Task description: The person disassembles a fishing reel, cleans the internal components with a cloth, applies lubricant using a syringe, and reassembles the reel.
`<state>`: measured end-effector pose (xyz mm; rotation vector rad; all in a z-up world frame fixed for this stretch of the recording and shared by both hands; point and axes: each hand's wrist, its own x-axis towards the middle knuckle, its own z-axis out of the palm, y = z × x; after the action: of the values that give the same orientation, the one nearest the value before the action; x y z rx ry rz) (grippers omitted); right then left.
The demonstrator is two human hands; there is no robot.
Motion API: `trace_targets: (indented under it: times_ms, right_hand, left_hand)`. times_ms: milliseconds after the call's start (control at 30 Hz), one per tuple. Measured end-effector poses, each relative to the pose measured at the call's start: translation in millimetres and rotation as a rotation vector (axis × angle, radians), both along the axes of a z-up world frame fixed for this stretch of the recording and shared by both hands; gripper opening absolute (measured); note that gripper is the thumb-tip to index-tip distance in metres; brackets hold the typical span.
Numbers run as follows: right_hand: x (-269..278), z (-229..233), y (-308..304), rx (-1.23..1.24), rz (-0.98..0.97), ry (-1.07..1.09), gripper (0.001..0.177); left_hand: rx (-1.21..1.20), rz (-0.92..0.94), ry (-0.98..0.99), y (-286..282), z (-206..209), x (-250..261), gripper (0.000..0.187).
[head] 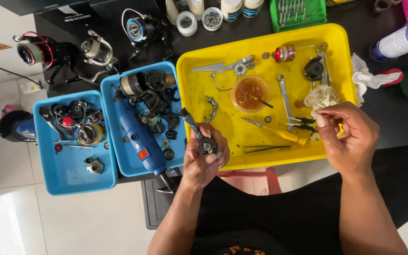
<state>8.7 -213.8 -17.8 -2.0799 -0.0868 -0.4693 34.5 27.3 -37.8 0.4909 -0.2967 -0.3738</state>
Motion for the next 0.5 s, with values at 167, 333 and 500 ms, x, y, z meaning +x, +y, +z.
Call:
trace_targets:
  times_ms: [167, 333, 500]
  right_hand:
    - [0.2, -3.5, -3.2, -0.016, -0.016, 0.018, 0.009]
    - [-0.1, -5.1, -2.4, -0.022, -0.029, 0.038, 0.007]
    - [1.9, -3.3, 2.0, -0.046, -0.001, 0.055, 0.005]
  left_hand:
    - [-0.007, -0.011, -0.015, -0.8, -0.7, 0.8, 0.03]
    - [-0.071, -0.028, -0.013, 0.5, -3.5, 0.5, 0.034]
    - [-0.173, -0.031, 0.03, 1.3, 0.7, 1.9, 0.025]
